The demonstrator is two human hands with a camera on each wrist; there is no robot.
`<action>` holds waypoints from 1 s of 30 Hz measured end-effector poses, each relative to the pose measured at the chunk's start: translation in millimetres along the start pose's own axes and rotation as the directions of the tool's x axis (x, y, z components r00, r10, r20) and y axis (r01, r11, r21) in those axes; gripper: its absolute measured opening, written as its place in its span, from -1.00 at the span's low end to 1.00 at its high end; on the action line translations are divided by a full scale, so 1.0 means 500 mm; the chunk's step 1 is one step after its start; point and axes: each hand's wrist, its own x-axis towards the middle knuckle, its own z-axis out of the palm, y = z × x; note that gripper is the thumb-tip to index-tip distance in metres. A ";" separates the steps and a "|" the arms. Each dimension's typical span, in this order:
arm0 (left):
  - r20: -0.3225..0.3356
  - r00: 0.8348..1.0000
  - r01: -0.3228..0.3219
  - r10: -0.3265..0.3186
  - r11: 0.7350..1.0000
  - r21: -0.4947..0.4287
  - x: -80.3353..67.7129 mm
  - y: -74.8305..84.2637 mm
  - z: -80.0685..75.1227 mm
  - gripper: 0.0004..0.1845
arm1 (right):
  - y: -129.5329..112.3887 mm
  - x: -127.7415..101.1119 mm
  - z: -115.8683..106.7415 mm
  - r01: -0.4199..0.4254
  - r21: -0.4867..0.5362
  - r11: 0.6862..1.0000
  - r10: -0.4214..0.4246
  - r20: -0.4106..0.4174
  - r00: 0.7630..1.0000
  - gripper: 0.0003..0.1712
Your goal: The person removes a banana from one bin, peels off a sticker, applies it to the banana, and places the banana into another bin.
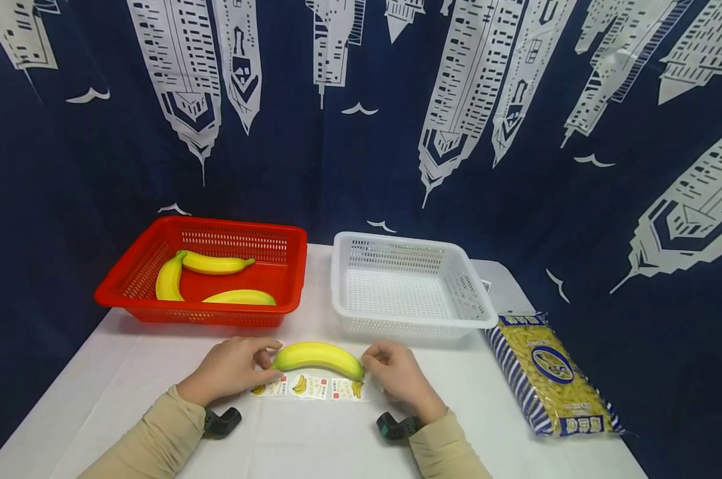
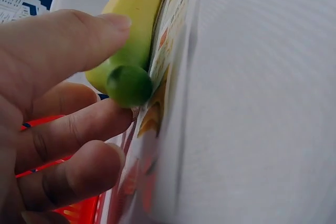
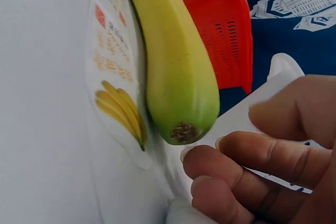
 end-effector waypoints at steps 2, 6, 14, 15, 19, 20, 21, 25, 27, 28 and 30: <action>0.002 1.000 -0.002 0.002 1.000 0.003 0.000 0.000 0.000 -0.41 | 0.000 0.000 -0.003 0.007 0.028 1.000 -0.007 -0.007 1.000 -0.84; -0.003 1.000 0.000 0.000 1.000 0.010 -0.002 0.001 0.001 -0.43 | 0.000 0.000 -0.007 0.008 0.032 0.999 -0.008 -0.006 1.000 -0.78; -0.029 0.999 0.016 -0.016 1.000 0.013 -0.003 0.007 -0.005 -0.47 | 0.001 0.004 -0.006 0.012 0.041 0.999 -0.011 -0.025 1.000 -0.77; -0.029 0.999 0.017 -0.017 1.000 0.013 -0.002 0.007 -0.005 -0.47 | 0.001 0.005 -0.006 0.016 0.038 0.999 -0.015 -0.028 0.999 -0.76; -0.018 1.000 0.020 -0.020 1.000 0.015 -0.002 0.006 -0.005 -0.47 | 0.000 0.005 -0.005 0.020 0.026 0.999 -0.019 -0.026 0.999 -0.76; -0.013 1.000 0.023 -0.023 1.000 0.015 -0.003 0.006 -0.005 -0.46 | -0.001 0.005 -0.005 0.018 0.026 1.000 -0.018 -0.025 1.000 -0.76; -0.010 1.000 0.025 -0.025 1.000 0.016 -0.003 0.006 -0.005 -0.46 | -0.001 0.005 -0.005 0.018 0.029 0.999 -0.017 -0.027 0.999 -0.76; 0.000 1.000 0.030 -0.030 0.999 0.025 -0.006 0.004 -0.007 -0.43 | -0.006 0.004 -0.003 0.068 0.016 0.998 -0.067 -0.081 0.995 -0.76; 0.008 0.999 0.033 -0.033 0.999 0.036 -0.006 0.004 -0.008 -0.41 | -0.008 0.003 -0.002 0.104 -0.009 0.995 -0.104 -0.120 0.987 -0.76; 0.017 0.999 0.032 -0.033 0.999 0.041 -0.006 0.004 -0.009 -0.39 | -0.010 0.003 -0.003 0.118 -0.026 0.993 -0.121 -0.137 0.983 -0.76; 0.041 0.998 0.042 -0.044 0.998 0.041 -0.006 0.005 -0.012 -0.35 | -0.011 0.003 -0.004 0.123 -0.059 0.991 -0.130 -0.149 0.980 -0.77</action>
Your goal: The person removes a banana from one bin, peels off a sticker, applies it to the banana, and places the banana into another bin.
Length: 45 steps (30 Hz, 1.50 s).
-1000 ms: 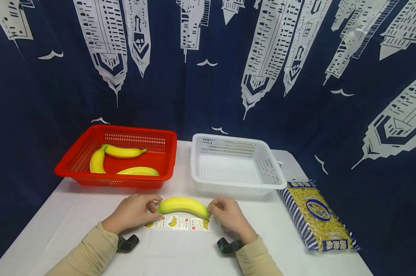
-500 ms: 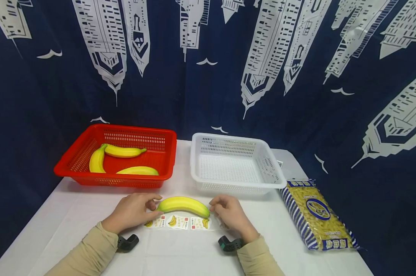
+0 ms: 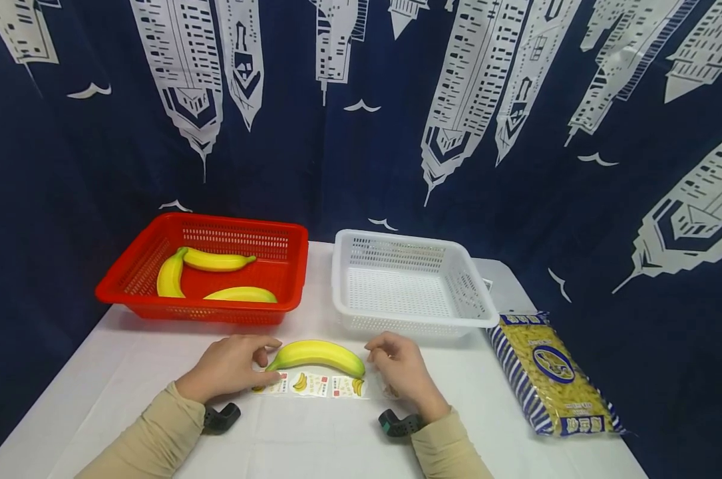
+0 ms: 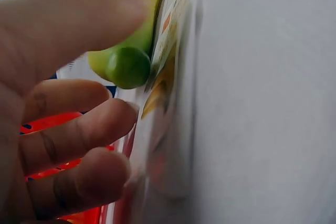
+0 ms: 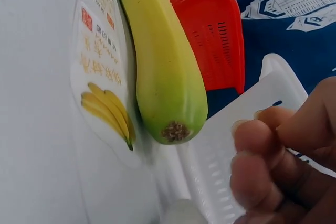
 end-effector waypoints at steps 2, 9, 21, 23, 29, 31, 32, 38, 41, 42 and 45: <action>0.026 1.000 0.011 -0.011 1.000 0.000 0.000 0.001 -0.002 -0.30 | 0.001 -0.001 -0.003 -0.010 -0.023 1.000 0.011 0.022 1.000 -0.78; 0.108 0.993 0.048 -0.043 0.998 -0.045 -0.003 0.002 -0.012 -0.13 | 0.011 -0.001 -0.021 0.045 -0.277 0.960 -0.003 0.150 0.989 -0.76; 0.138 0.988 -0.055 0.063 0.997 -0.060 -0.006 -0.026 -0.017 -0.04 | 0.026 -0.002 -0.051 0.105 -0.333 0.937 0.030 0.375 0.926 -0.75; 0.140 0.989 -0.046 0.054 0.997 -0.058 -0.006 -0.026 -0.018 -0.04 | 0.025 -0.003 -0.052 0.088 -0.315 0.945 0.047 0.396 0.917 -0.81; 0.055 0.998 -0.011 0.014 0.998 -0.060 -0.007 -0.021 -0.025 -0.22 | 0.022 -0.004 -0.053 0.077 -0.200 0.977 0.020 0.443 0.896 -0.83; -0.073 0.996 -0.051 0.044 0.993 -0.108 -0.006 -0.012 -0.024 -0.47 | 0.019 -0.005 -0.048 0.066 -0.087 0.994 -0.019 0.458 0.889 -0.85; -0.143 0.988 -0.085 0.065 0.987 -0.139 -0.007 -0.005 -0.022 -0.59 | 0.015 -0.006 -0.044 0.060 -0.021 0.998 -0.044 0.458 0.888 -0.85; -0.275 0.937 -0.312 0.215 0.869 -0.383 -0.018 0.070 0.020 -0.84 | -0.023 -0.017 0.018 0.065 0.284 0.956 -0.165 0.341 0.925 -0.82; -0.197 0.948 -0.316 0.250 0.816 -0.484 -0.024 0.104 0.041 -0.82 | -0.040 -0.023 0.048 0.083 0.342 0.936 -0.189 0.288 0.939 -0.82; -0.178 0.951 -0.307 0.251 0.806 -0.505 -0.025 0.111 0.047 -0.79 | -0.043 -0.024 0.055 0.089 0.354 0.931 -0.196 0.278 0.940 -0.83; -0.169 0.956 -0.295 0.241 0.786 -0.543 -0.025 0.121 0.060 -0.75 | -0.046 -0.028 0.069 0.114 0.372 0.921 -0.220 0.257 0.941 -0.87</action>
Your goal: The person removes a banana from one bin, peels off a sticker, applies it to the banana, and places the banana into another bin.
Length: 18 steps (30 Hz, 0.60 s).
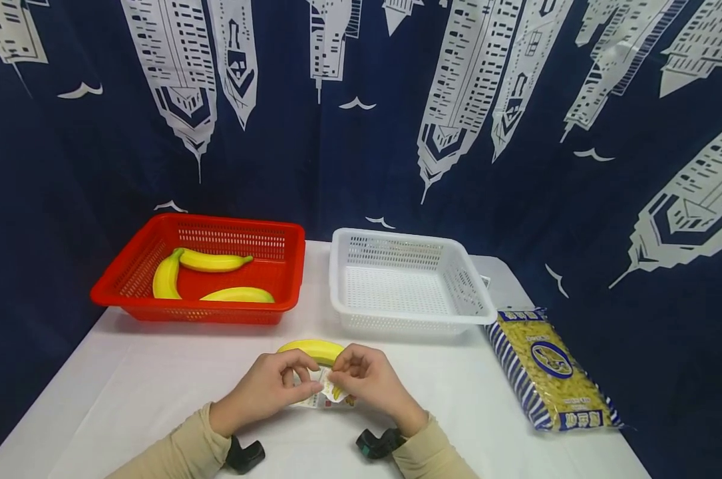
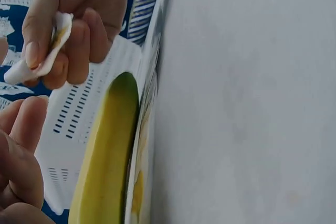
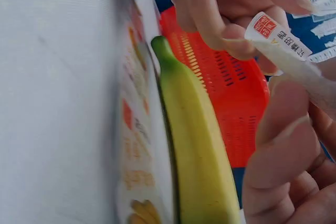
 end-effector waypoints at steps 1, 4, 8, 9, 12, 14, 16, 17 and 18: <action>-0.004 1.000 0.002 -0.002 1.000 -0.009 0.000 -0.001 0.003 -0.76 | 0.002 0.000 0.003 0.009 0.000 1.000 -0.009 0.000 1.000 -0.88; -0.025 1.000 -0.007 0.007 1.000 -0.019 0.001 -0.006 0.007 -0.82 | 0.007 0.001 0.008 0.028 -0.014 1.000 -0.028 0.010 1.000 -0.88; -0.065 0.998 -0.017 0.018 1.000 0.014 0.003 -0.014 0.008 -0.92 | 0.011 0.002 0.010 0.049 -0.040 0.998 -0.049 -0.002 0.999 -0.83; -0.077 0.997 -0.014 0.016 1.000 0.024 0.003 -0.015 0.008 -0.93 | 0.011 0.002 0.010 0.052 -0.048 0.998 -0.053 -0.016 0.998 -0.81; -0.107 0.994 0.003 0.000 0.999 0.032 0.004 -0.020 0.006 -0.92 | 0.011 0.003 0.008 0.061 -0.068 0.996 -0.065 -0.056 0.996 -0.78; -0.122 0.992 0.023 -0.019 0.999 0.036 0.005 -0.022 0.004 -0.90 | 0.013 0.005 0.006 0.059 -0.082 0.995 -0.065 -0.076 0.995 -0.79; -0.131 0.991 0.045 -0.040 0.998 0.036 0.005 -0.023 0.003 -0.89 | 0.013 0.005 0.005 0.052 -0.091 0.994 -0.059 -0.082 0.995 -0.83; -0.134 0.990 0.055 -0.049 0.998 0.038 0.005 -0.024 0.002 -0.88 | 0.013 0.005 0.004 0.042 -0.099 0.994 -0.050 -0.085 0.995 -0.84; -0.137 0.989 0.065 -0.059 0.997 0.041 0.005 -0.024 0.002 -0.87 | 0.013 0.005 0.004 0.033 -0.105 0.994 -0.042 -0.090 0.995 -0.86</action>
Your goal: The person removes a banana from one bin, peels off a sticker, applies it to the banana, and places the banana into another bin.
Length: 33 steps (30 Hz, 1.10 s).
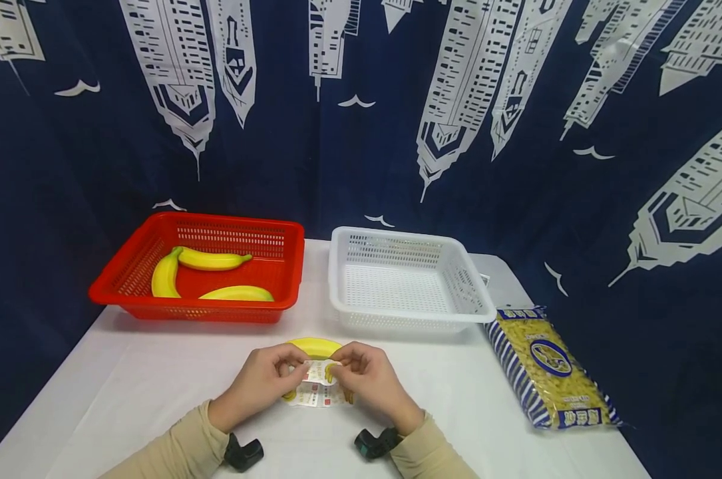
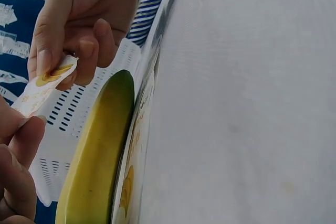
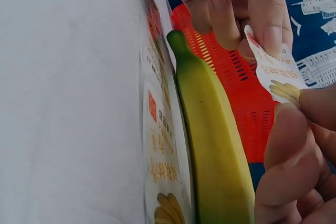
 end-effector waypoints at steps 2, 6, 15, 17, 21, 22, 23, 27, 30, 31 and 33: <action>-0.006 1.000 0.011 -0.011 1.000 0.000 0.001 0.000 -0.001 -0.87 | -0.001 0.001 0.001 -0.016 -0.014 1.000 0.016 -0.014 1.000 -0.89; -0.028 0.999 0.024 -0.024 1.000 0.003 0.003 0.002 -0.003 -0.91 | -0.002 0.005 0.001 -0.035 -0.050 0.998 0.032 -0.055 0.998 -0.95; -0.139 0.990 0.000 0.013 0.996 0.090 0.013 -0.011 -0.008 -0.85 | -0.026 0.037 0.005 0.028 -0.248 0.968 -0.049 -0.079 0.996 -0.93; -0.175 0.984 -0.002 0.024 0.992 0.126 0.016 -0.013 -0.009 -0.83 | -0.028 0.044 0.011 0.057 -0.287 0.956 -0.089 -0.100 0.991 -0.89; -0.200 0.978 -0.014 0.057 0.978 0.207 0.023 -0.020 -0.008 -0.81 | -0.014 0.046 0.022 0.090 -0.329 0.940 -0.158 -0.187 0.970 -0.82; -0.198 0.978 -0.016 0.061 0.976 0.218 0.024 -0.021 -0.007 -0.81 | -0.009 0.045 0.024 0.097 -0.333 0.938 -0.174 -0.210 0.962 -0.81; -0.195 0.979 -0.019 0.065 0.974 0.228 0.025 -0.023 -0.006 -0.81 | -0.004 0.043 0.026 0.102 -0.332 0.938 -0.186 -0.230 0.955 -0.81; -0.196 0.977 -0.027 0.078 0.967 0.254 0.028 -0.027 -0.005 -0.81 | 0.012 0.042 0.028 0.111 -0.338 0.935 -0.205 -0.257 0.944 -0.81; -0.199 0.975 -0.038 0.103 0.952 0.304 0.030 -0.029 -0.003 -0.80 | 0.020 0.043 0.028 0.108 -0.358 0.928 -0.211 -0.262 0.942 -0.81; -0.201 0.973 -0.040 0.111 0.944 0.326 0.030 -0.031 -0.002 -0.79 | 0.021 0.044 0.028 0.106 -0.367 0.924 -0.213 -0.264 0.941 -0.82; -0.201 0.971 -0.052 0.133 0.929 0.367 0.032 -0.033 -0.001 -0.79 | 0.024 0.046 0.029 0.099 -0.375 0.922 -0.211 -0.272 0.939 -0.82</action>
